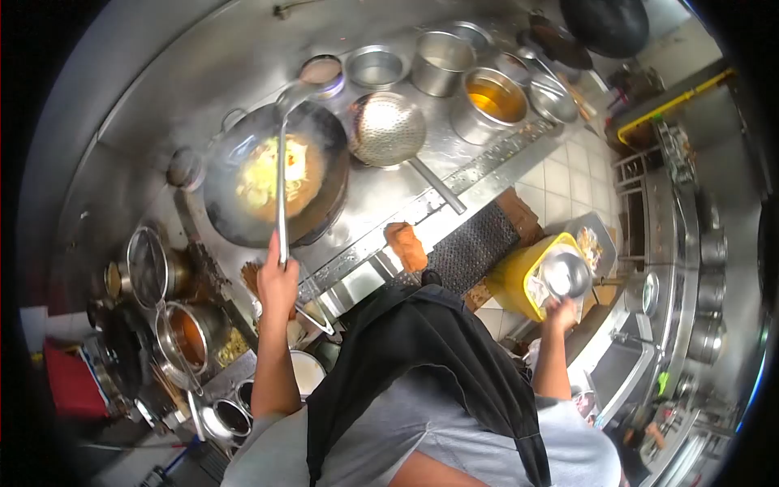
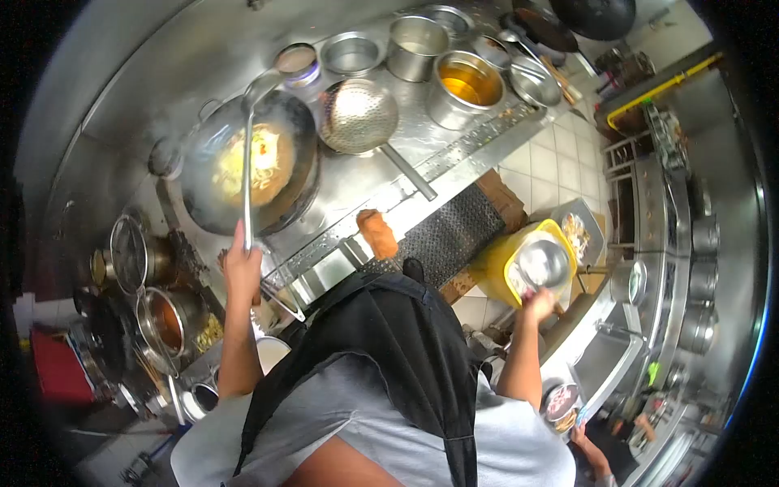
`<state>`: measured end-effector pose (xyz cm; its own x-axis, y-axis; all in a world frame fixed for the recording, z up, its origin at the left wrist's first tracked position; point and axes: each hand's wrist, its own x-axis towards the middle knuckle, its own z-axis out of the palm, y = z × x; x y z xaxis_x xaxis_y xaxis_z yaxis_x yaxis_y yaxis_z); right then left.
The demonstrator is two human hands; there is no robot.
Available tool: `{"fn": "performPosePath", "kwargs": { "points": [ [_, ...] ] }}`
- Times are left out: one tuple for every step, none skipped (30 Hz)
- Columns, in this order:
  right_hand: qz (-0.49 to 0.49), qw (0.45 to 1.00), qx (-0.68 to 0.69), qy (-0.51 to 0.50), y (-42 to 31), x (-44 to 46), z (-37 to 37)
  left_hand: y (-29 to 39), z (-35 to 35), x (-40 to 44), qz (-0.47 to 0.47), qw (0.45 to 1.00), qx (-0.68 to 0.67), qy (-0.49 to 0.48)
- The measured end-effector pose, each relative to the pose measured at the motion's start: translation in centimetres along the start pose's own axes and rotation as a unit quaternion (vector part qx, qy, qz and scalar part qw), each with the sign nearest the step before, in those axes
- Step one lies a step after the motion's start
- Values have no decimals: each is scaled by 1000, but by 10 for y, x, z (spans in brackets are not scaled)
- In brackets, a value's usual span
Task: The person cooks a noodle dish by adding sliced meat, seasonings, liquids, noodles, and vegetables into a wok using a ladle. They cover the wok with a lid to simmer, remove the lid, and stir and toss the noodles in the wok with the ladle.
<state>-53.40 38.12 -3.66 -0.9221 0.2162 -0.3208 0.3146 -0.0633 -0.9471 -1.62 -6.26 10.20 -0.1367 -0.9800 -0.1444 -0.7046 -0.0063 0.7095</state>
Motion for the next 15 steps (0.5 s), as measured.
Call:
{"fn": "performPosePath", "kwargs": {
  "points": [
    [-2,998,19,62,-5,2,-54,19,16,16,42,999,-6,4],
    [22,997,41,54,-10,4,-105,44,32,32,70,997,-4,-17],
    [47,982,75,166,-19,-7,-132,72,52,48,96,995,-3,-34],
    [55,973,82,209,-17,-5,-162,99,73,63,114,991,-27,-61],
    [63,962,88,251,-14,7,-191,125,98,78,131,986,-50,-88],
    [62,956,121,260,-10,16,-207,151,124,90,177,979,-51,-84],
    [60,949,153,268,-6,28,-219,178,152,101,222,970,-52,-81],
    [55,942,185,275,-4,44,-231,204,179,109,220,967,-59,-113],
    [52,937,200,281,6,67,-248,229,208,117,215,964,-68,-142],
    [48,934,211,284,14,94,-256,245,246,126,240,959,-71,-129],
    [44,931,223,287,23,121,-265,260,281,133,262,955,-75,-114],
    [52,933,222,278,26,137,-261,280,304,134,238,959,-51,-144],
    [70,941,203,263,27,151,-246,296,324,133,209,963,-28,-170],
    [90,951,175,239,24,163,-224,305,348,135,219,961,-11,-170],
    [114,963,136,204,20,176,-201,306,375,141,221,961,6,-166]
  ]
}}
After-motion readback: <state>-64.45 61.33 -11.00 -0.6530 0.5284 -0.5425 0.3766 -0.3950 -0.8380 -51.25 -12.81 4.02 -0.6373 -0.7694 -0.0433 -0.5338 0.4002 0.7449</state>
